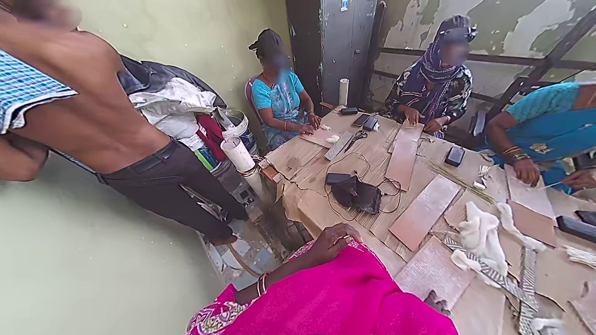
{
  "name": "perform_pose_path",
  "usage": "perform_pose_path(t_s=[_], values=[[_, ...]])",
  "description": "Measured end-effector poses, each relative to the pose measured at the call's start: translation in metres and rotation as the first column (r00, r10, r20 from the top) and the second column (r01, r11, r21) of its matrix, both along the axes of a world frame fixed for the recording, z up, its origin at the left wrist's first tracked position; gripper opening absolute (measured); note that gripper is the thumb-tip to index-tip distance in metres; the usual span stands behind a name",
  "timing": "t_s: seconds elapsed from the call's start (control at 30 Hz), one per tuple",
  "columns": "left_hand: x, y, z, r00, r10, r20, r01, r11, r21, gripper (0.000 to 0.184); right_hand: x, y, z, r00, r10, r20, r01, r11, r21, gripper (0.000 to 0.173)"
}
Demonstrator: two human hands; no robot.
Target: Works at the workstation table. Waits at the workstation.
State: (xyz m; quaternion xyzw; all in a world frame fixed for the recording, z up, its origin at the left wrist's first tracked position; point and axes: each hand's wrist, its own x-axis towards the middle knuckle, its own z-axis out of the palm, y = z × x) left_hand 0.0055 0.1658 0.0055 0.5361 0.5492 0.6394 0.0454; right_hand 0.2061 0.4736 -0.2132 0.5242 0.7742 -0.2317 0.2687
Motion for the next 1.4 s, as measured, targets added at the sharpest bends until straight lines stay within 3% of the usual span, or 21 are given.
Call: perform_pose_path(t_s=[0.13,0.23,0.37,0.47,0.57,0.73,0.83,0.9,1.03,1.17,1.3,1.4], values=[[-0.001,0.000,0.002,1.000,0.010,0.004,-0.010,1.000,-0.008,0.038,-0.008,-0.016,0.055,0.998,0.063,0.017,-0.062,0.996,-0.058,0.098],[-0.003,0.000,0.001,1.000,-0.007,0.010,0.007,1.000,-0.010,0.037,-0.004,-0.010,0.028,0.998,0.054,-0.018,-0.054,0.999,0.006,0.100],[-0.005,-0.001,-0.001,1.000,-0.008,0.001,0.008,1.000,-0.008,0.036,-0.004,-0.009,0.035,0.998,0.055,-0.011,-0.056,0.998,-0.026,0.100],[-0.005,-0.001,-0.002,1.000,-0.006,0.003,0.006,1.000,0.007,0.034,-0.013,-0.017,0.080,0.997,0.033,0.070,-0.022,0.989,-0.145,0.095],[-0.005,-0.002,-0.002,1.000,-0.007,-0.002,0.007,1.000,0.009,0.035,-0.016,-0.031,0.106,0.998,0.028,0.054,-0.023,0.996,-0.082,0.093],[-0.005,-0.004,-0.003,1.000,-0.004,-0.003,0.004,1.000,0.007,0.036,-0.015,-0.027,0.088,0.997,0.045,0.066,-0.042,0.998,-0.046,0.097],[-0.004,-0.006,-0.002,1.000,-0.007,0.005,0.007,1.000,0.002,0.035,-0.014,-0.036,0.114,0.997,0.066,0.030,-0.064,0.997,-0.050,0.091],[-0.002,-0.007,-0.002,1.000,0.005,0.007,-0.005,1.000,-0.004,0.035,-0.009,-0.036,0.100,0.998,0.023,-0.054,-0.023,1.000,-0.010,0.091],[-0.002,-0.008,-0.004,1.000,0.004,0.006,-0.004,1.000,0.000,0.036,-0.011,-0.024,0.076,0.997,0.048,0.057,-0.046,0.998,-0.039,0.096],[-0.001,-0.009,-0.005,1.000,0.001,0.009,-0.001,1.000,0.006,0.036,-0.019,-0.040,0.139,0.998,0.027,0.063,-0.019,0.993,-0.120,0.090],[-0.001,-0.010,-0.005,1.000,-0.007,0.017,0.007,1.000,0.005,0.035,-0.006,-0.024,0.073,0.999,0.001,-0.034,-0.001,1.000,-0.023,0.093],[-0.001,-0.010,-0.005,1.000,-0.009,0.014,0.009,1.000,0.007,0.036,-0.008,-0.022,0.078,1.000,0.022,0.001,-0.022,0.998,-0.054,0.094]])
